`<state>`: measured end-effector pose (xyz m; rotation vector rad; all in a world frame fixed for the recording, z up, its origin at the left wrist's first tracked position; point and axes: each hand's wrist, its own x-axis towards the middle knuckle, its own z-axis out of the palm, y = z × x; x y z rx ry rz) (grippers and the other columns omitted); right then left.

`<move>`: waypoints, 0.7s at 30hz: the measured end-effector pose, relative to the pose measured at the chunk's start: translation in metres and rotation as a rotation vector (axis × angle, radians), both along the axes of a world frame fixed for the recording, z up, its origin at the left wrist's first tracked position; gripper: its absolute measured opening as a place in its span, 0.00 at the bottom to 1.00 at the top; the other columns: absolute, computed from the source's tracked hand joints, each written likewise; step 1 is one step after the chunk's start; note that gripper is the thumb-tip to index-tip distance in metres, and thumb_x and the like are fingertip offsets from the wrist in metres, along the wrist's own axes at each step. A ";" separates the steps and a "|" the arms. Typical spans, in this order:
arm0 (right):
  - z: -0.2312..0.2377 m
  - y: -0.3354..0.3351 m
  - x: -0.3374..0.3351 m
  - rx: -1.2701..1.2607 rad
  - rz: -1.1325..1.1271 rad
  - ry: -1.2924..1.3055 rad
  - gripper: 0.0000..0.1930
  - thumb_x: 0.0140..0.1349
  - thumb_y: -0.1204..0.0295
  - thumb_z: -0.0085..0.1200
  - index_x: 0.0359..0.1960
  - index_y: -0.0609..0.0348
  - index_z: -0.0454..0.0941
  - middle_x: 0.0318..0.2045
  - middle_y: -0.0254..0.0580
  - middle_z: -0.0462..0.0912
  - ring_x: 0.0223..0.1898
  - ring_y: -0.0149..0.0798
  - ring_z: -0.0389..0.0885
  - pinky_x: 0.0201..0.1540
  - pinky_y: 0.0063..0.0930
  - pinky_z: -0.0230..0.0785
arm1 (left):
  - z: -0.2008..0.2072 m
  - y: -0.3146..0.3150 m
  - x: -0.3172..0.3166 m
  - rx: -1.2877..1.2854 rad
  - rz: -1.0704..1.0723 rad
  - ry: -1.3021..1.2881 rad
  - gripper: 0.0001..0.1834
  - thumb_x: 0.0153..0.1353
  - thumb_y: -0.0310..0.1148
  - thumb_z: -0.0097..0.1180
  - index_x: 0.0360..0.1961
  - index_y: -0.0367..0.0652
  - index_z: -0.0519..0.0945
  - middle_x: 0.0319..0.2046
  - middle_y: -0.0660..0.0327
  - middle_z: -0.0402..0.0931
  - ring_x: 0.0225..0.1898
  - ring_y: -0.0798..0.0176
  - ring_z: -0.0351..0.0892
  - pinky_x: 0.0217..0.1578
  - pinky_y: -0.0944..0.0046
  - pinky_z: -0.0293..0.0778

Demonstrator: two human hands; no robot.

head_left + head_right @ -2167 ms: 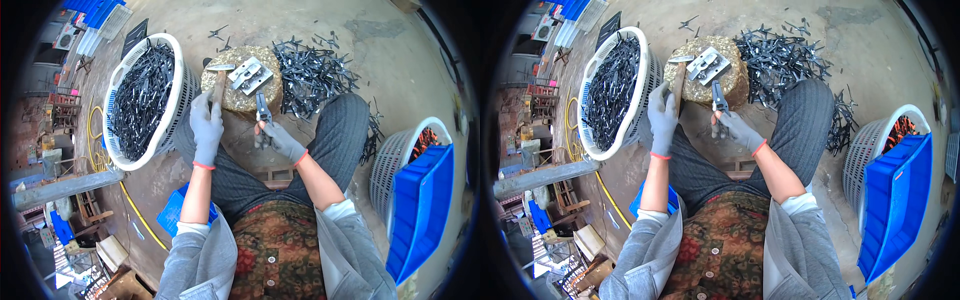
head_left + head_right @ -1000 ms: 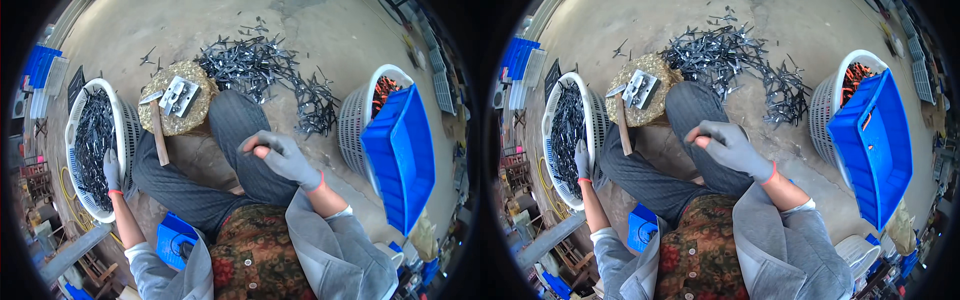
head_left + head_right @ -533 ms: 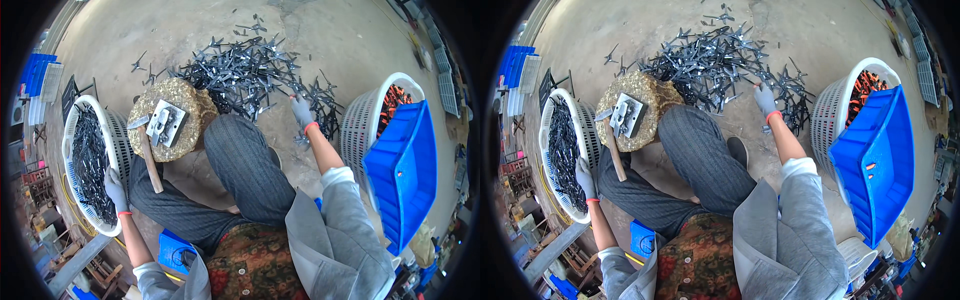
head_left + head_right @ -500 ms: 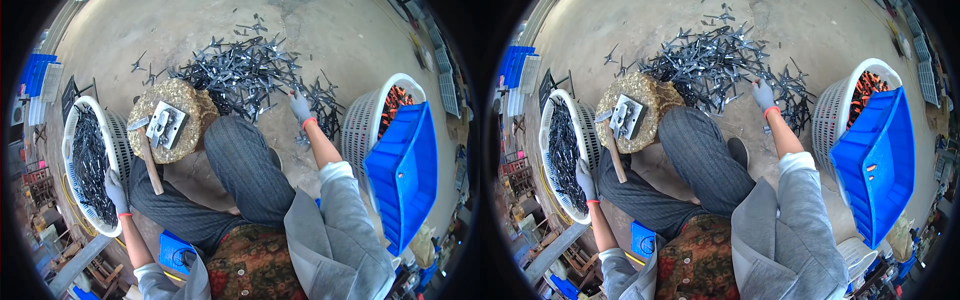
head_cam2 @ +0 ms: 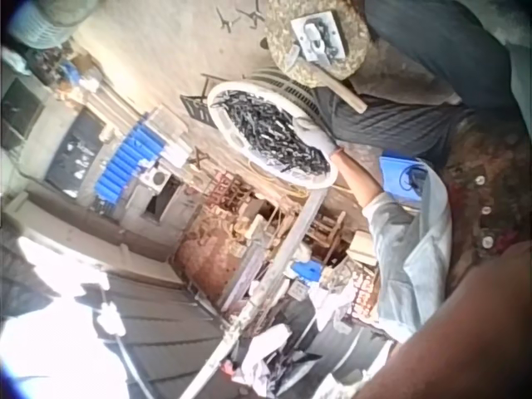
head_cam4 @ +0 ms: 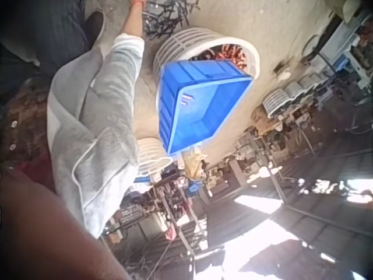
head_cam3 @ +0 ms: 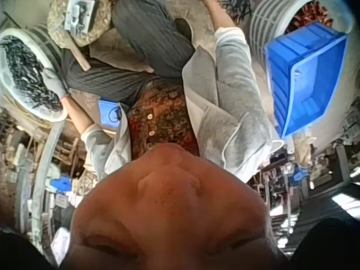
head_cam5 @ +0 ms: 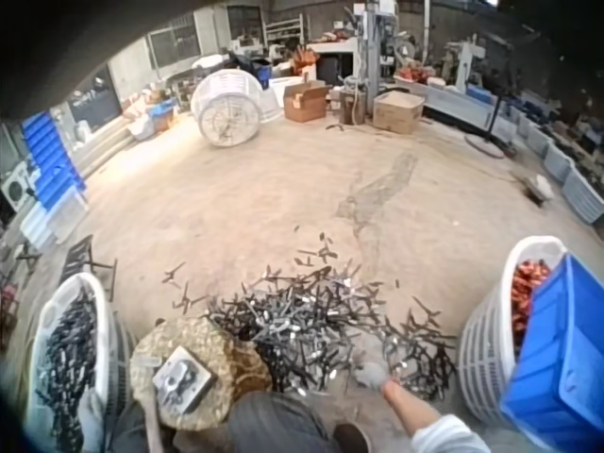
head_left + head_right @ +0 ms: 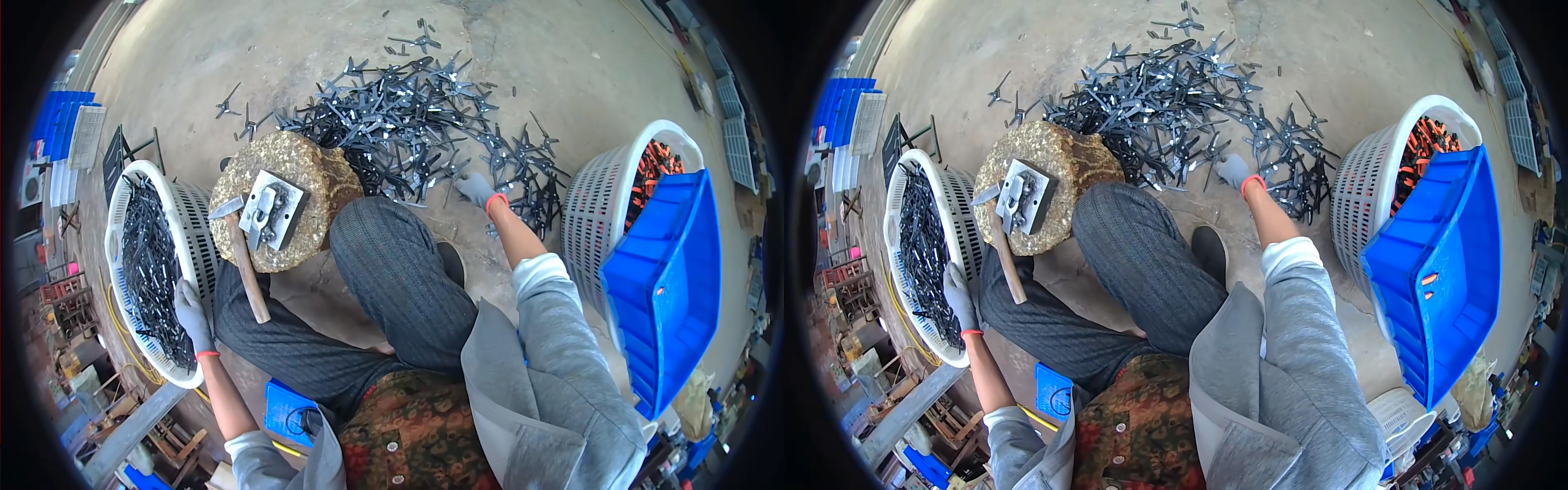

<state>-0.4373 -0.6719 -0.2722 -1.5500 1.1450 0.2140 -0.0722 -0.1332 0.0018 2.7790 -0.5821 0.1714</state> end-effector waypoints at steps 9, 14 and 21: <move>-0.016 0.031 -0.028 -0.095 -0.210 0.178 0.20 0.56 0.56 0.52 0.31 0.65 0.79 0.26 0.47 0.82 0.24 0.42 0.81 0.29 0.33 0.72 | 0.030 -0.036 -0.028 -0.601 0.120 0.209 0.18 0.67 0.35 0.44 0.51 0.32 0.73 0.47 0.56 0.75 0.47 0.66 0.72 0.50 0.67 0.66; 0.010 0.061 -0.011 -0.297 -0.073 0.444 0.25 0.54 0.52 0.52 0.36 0.66 0.81 0.35 0.58 0.82 0.37 0.54 0.82 0.39 0.40 0.73 | 0.095 -0.070 -0.098 -0.574 0.025 0.026 0.19 0.68 0.34 0.41 0.52 0.28 0.71 0.53 0.51 0.71 0.55 0.60 0.68 0.59 0.63 0.58; 0.009 0.078 0.018 -0.274 -0.451 0.558 0.14 0.54 0.63 0.50 0.35 0.58 0.83 0.38 0.53 0.82 0.42 0.53 0.81 0.43 0.41 0.73 | 0.123 -0.091 -0.149 -0.521 -0.045 0.020 0.22 0.69 0.37 0.41 0.55 0.30 0.69 0.56 0.51 0.68 0.60 0.59 0.64 0.62 0.59 0.54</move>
